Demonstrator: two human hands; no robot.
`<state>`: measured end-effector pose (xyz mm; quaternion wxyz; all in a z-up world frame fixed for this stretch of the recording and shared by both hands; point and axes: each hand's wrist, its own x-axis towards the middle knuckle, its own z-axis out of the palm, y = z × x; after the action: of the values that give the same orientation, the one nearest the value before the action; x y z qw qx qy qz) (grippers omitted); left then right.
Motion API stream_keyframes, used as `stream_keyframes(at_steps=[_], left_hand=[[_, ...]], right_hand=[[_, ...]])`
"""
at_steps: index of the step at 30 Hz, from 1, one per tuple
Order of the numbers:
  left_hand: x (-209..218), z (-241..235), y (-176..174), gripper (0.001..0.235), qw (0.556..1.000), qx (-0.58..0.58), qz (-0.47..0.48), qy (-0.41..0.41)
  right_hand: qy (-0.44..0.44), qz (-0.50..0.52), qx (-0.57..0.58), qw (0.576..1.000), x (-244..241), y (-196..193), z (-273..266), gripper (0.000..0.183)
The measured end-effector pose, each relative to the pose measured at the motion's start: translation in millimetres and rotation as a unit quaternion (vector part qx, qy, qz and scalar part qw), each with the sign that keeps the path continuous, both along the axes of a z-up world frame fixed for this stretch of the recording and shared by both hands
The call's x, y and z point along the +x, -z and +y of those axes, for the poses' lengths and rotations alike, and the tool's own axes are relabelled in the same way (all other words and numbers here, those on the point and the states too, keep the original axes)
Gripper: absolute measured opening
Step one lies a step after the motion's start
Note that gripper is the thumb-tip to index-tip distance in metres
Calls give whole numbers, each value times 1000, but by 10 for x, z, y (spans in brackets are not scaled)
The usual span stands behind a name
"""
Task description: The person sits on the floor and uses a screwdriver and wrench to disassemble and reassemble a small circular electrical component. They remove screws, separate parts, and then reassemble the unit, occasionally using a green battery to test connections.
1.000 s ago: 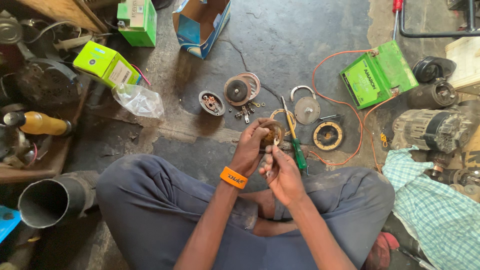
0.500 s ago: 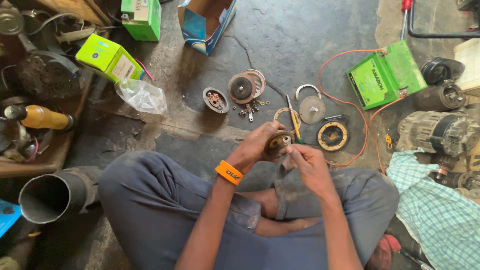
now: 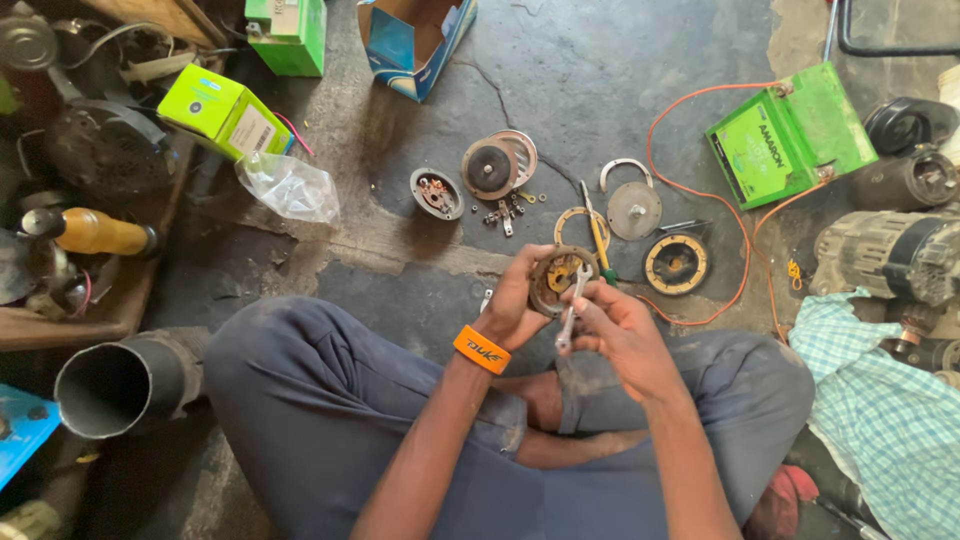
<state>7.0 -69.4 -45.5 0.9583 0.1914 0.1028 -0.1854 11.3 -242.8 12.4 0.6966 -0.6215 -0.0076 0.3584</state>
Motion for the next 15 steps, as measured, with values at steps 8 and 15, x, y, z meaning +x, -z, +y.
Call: stream_keyframes(at_steps=[8,15], left_hand=[[-60,-43,42,44,1000,-10,9,1],[-67,-105,212,40,1000,7,27,-5]], right_hand=[[14,45,69,997,-104,99,185,28],[46,11,33,998,-145,111,247,26]])
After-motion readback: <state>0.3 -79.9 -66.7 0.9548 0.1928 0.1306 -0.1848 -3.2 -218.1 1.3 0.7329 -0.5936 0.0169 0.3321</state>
